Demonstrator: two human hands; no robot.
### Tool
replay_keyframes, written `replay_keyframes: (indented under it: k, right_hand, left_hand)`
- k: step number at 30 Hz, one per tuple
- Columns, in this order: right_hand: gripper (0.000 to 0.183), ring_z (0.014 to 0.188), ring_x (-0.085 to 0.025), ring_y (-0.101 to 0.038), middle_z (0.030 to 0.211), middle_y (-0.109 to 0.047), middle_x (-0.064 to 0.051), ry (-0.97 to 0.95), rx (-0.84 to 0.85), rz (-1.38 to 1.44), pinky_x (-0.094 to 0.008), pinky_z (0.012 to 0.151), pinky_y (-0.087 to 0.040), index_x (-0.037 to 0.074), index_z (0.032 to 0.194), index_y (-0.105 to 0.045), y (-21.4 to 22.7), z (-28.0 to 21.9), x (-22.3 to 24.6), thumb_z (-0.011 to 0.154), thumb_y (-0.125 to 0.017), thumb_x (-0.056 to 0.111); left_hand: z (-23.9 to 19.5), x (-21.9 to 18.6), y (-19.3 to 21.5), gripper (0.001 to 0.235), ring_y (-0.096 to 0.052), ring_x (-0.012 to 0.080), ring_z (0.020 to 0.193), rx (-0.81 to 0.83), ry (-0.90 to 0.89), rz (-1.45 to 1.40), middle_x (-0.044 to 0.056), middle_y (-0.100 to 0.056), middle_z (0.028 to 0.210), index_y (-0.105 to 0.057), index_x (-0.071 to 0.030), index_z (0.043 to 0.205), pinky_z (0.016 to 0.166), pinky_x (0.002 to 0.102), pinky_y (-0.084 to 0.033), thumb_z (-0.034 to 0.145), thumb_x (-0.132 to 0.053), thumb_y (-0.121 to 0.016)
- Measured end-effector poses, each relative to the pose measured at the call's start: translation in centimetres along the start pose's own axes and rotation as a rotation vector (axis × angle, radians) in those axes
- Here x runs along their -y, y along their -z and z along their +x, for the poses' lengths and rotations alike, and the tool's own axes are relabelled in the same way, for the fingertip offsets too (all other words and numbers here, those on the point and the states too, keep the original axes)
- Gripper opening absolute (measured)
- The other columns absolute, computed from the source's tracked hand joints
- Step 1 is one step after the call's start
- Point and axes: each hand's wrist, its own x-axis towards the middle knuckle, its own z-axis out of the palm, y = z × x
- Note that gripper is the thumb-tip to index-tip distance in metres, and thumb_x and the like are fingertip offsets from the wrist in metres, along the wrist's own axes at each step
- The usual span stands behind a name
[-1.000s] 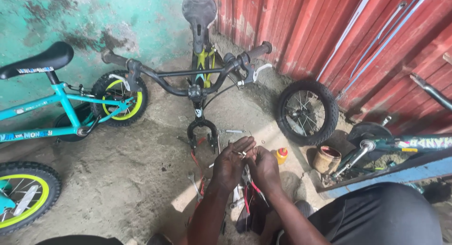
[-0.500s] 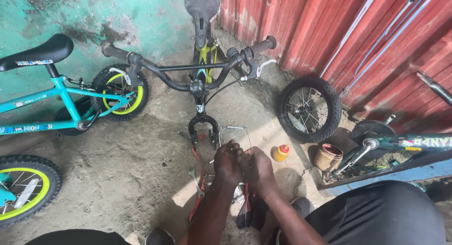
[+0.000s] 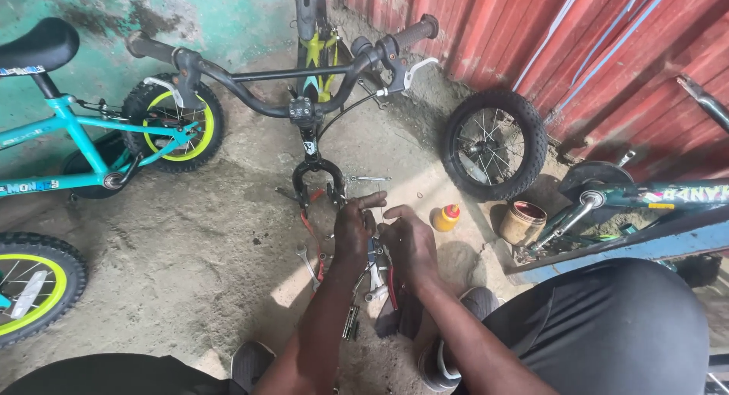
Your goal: The person uses pliers to cut and adjust a small metal piece, likely a cable or wire, while working on a bicycle. They also use a wrench to tighten a bolt on the bicycle's handlebar area.
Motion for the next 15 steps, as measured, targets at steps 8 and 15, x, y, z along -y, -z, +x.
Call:
replay_keyframes:
  k: [8, 15]
  right_hand:
    - [0.035, 0.098, -0.031, -0.070, 0.090, -0.074, -0.012, -0.251, 0.067, -0.057, -0.042, 0.088, -0.047, 0.021, 0.101, -0.077, -0.4, 0.8, 1.5, 0.083, -0.054, 0.042]
    - [0.029, 0.103, -0.037, -0.073, 0.094, -0.075, -0.015, -0.007, 0.100, -0.415, -0.048, 0.088, -0.054, 0.018, 0.108, -0.072, 0.2, 1.3, 0.4, 0.100, -0.050, 0.036]
  left_hand:
    - [1.0, 5.7, 0.0, 0.045, -0.059, 0.0232, 0.084, -0.024, -0.041, 0.348, 0.013, -0.062, 0.087, -0.072, -0.007, 0.094, 0.083, 0.036, -0.047, 0.103, -0.035, -0.037]
    - [0.7, 5.1, 0.3, 0.042, -0.067, 0.0282, 0.091, -0.007, 0.014, 0.540, 0.013, -0.067, 0.089, -0.064, -0.013, 0.093, 0.089, 0.043, -0.049, 0.106, -0.041, -0.037]
